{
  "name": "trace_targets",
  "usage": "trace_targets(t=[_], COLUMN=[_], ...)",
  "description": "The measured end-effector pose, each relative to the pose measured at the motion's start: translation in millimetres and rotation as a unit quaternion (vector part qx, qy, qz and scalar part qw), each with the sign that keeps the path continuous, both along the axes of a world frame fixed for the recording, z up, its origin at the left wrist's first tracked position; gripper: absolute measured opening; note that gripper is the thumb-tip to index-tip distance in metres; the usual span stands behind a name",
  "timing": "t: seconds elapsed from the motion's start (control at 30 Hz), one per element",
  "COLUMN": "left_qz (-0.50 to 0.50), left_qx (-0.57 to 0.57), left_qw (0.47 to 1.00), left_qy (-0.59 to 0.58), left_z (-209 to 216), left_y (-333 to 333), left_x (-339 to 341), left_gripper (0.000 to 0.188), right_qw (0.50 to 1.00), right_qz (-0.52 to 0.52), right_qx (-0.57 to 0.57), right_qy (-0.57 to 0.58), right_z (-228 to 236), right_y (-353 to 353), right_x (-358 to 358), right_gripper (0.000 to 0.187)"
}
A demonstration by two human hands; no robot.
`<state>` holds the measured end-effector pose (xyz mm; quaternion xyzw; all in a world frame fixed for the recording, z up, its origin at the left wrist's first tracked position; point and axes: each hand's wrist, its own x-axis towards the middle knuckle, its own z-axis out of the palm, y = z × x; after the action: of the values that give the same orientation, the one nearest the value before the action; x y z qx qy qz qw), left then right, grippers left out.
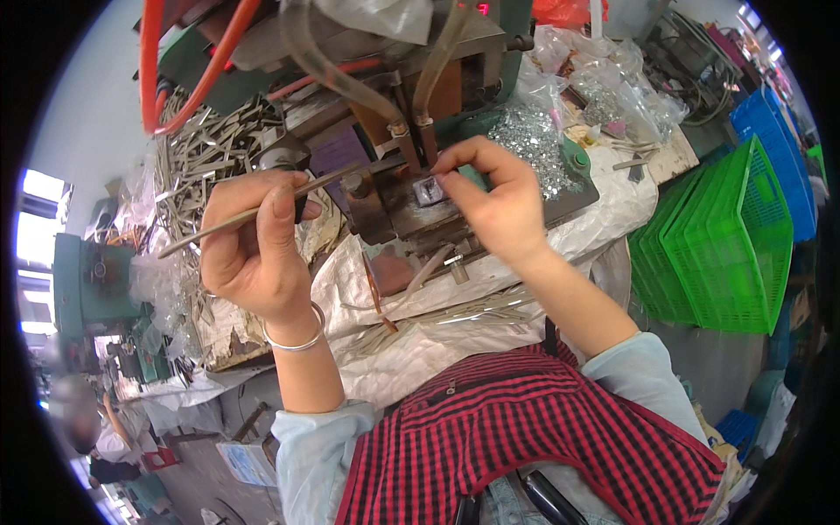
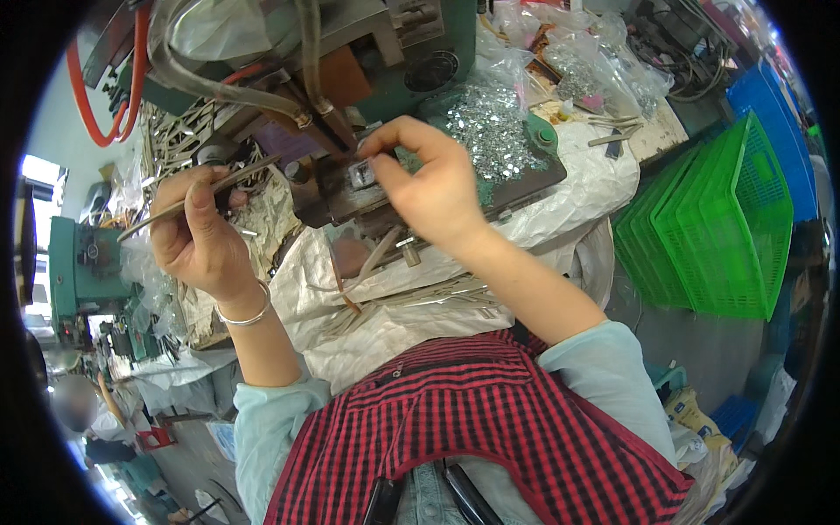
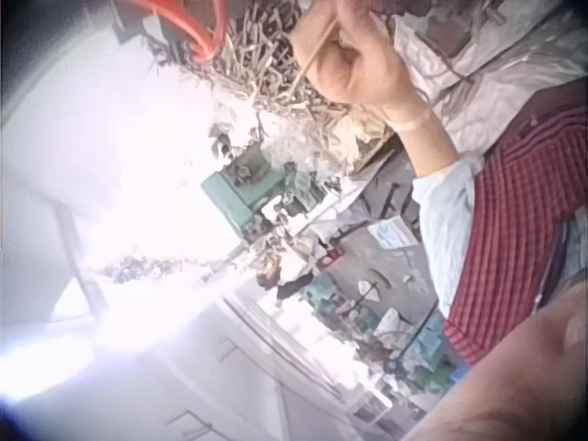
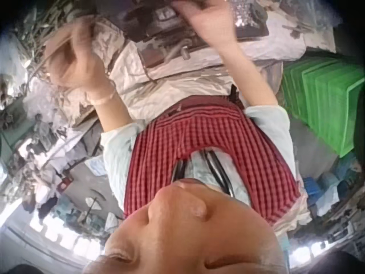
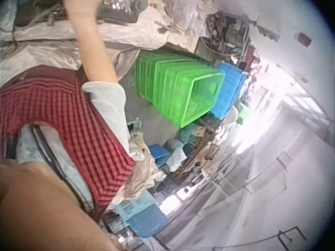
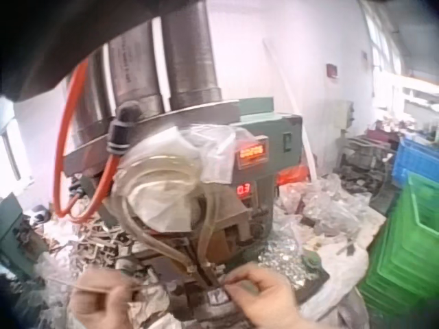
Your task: The person repeatedly picks small metal pieces from a pile and inserts them into a press machine, then removes the processed pieces and places them into a green basket. The cycle continues with consistent hand movements and machine operation.
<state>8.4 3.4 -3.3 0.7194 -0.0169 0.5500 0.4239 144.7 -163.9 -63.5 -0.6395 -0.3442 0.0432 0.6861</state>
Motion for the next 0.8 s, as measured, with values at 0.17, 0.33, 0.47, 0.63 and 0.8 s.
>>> trace_targets(t=[0.17,0.33,0.47,0.63,0.8], left_qz=[0.027,0.032,0.048,0.061,0.085], left_qx=[0.021,0.016,0.004,0.296,0.352], left_qw=[0.999,0.999,0.999,0.952,0.927], left_qy=[-0.018,-0.014,0.006,0.044,0.095], left_z=[-1,5,6,-16,-53], left_y=[-4,-7,-12,-28,-68], left_x=[5,5,2,-6,12], left_gripper=[0.012,0.01,0.01,0.012,0.026], right_qw=[0.981,0.953,0.965,0.994,0.837], right_qz=[0.051,0.113,0.113,0.101,-0.252], right_qx=[0.062,0.112,0.075,-0.04,-0.377], right_qy=[0.179,0.258,0.226,0.02,-0.307], right_z=[0,8,16,24,-56], right_y=[7,14,9,-26,-65], right_x=[-8,-1,-5,-8,62], right_gripper=[0.024,0.039,0.05,0.061,0.029])
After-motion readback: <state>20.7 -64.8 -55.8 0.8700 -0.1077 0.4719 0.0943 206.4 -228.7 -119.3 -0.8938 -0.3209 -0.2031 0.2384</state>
